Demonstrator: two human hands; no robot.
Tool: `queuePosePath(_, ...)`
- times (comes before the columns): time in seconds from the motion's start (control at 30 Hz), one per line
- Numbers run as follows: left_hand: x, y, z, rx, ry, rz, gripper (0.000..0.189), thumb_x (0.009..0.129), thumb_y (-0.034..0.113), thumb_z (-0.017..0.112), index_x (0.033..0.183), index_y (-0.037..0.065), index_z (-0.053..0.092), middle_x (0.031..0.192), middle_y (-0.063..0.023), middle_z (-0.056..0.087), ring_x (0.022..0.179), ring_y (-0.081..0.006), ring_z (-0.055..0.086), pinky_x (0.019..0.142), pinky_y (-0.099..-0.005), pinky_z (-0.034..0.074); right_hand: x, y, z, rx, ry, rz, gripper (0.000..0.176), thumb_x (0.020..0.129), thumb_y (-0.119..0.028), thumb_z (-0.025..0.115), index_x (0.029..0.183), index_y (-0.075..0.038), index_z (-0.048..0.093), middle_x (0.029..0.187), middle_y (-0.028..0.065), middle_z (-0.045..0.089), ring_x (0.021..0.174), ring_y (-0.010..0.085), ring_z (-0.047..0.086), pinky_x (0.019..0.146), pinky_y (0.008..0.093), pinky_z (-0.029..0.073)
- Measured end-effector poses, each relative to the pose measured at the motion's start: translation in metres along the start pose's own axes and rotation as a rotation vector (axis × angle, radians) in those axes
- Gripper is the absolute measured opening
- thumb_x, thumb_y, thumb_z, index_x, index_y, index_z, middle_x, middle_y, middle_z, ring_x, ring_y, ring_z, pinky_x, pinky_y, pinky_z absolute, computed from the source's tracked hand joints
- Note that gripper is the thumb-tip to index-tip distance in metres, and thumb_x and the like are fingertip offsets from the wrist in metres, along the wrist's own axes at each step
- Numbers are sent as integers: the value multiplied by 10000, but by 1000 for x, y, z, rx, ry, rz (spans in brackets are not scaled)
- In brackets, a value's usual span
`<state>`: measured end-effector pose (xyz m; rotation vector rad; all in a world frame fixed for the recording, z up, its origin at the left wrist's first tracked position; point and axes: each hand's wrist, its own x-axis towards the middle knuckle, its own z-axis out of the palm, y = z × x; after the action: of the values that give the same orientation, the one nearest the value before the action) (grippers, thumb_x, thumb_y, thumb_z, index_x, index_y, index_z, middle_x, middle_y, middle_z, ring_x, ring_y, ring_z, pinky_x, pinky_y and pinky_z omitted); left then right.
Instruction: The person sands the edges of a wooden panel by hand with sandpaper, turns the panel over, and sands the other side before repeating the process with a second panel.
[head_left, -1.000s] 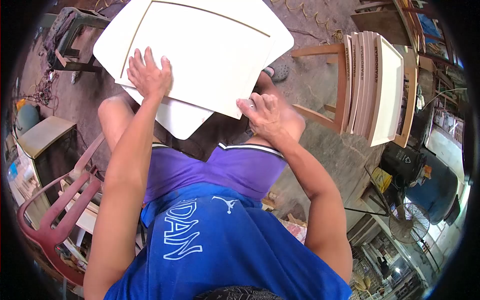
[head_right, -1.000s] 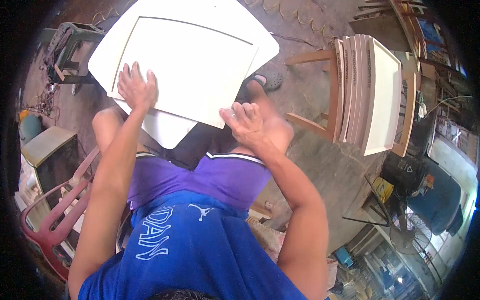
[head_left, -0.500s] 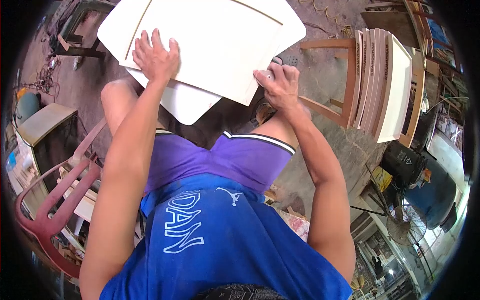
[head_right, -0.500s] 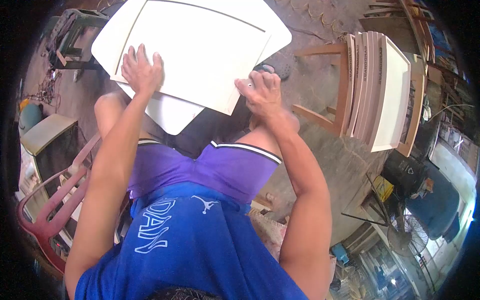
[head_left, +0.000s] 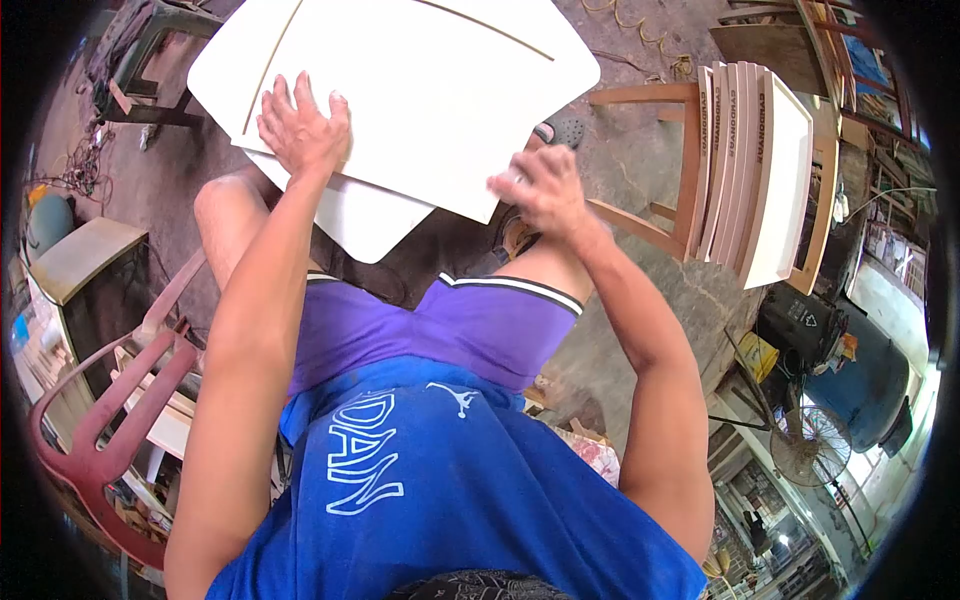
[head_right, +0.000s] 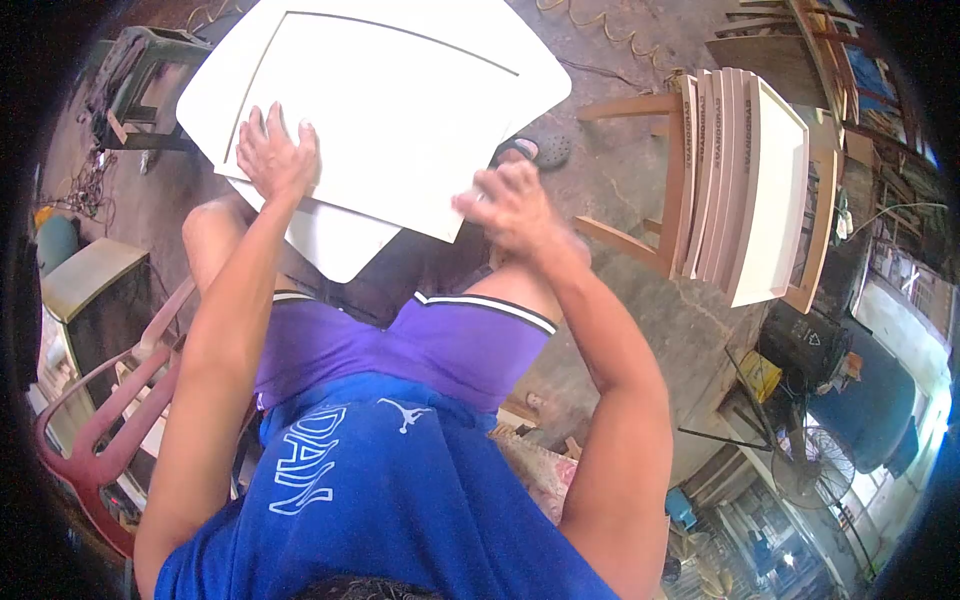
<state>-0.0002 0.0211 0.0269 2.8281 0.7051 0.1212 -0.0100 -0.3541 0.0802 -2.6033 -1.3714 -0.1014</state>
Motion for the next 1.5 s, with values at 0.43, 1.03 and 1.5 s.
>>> queuePosePath(0.43, 1, 1, -1, 22, 50, 19, 671, 946, 446, 614, 1534, 147, 492, 1645, -156, 344, 1560, -364, 227, 1269, -558, 130, 24, 69, 15, -133, 168, 74, 411, 745, -183, 748, 1102, -386, 748, 1080, 26, 602, 1047, 283, 554, 922, 473, 417)
queuePosePath(1.03, 2, -2, -1, -12, 57, 34, 675, 952, 461, 597, 1541, 155, 471, 1646, -167, 326, 1560, -379, 216, 1271, -574, 105, 65, 130, 1, -363, 104, 226, 366, 799, -248, 739, 1138, -386, 736, 1093, 16, 600, 1040, 282, 523, 911, 457, 398)
queuePosePath(1.5, 0, 0, -2, 22, 37, 23, 688, 953, 463, 596, 1550, 148, 464, 1660, -152, 316, 1567, -362, 211, 1276, -562, 120, 53, 116, -11, -333, 40, 141, 381, 814, -242, 727, 1158, -403, 756, 1112, 29, 572, 1059, 280, 503, 929, 455, 401)
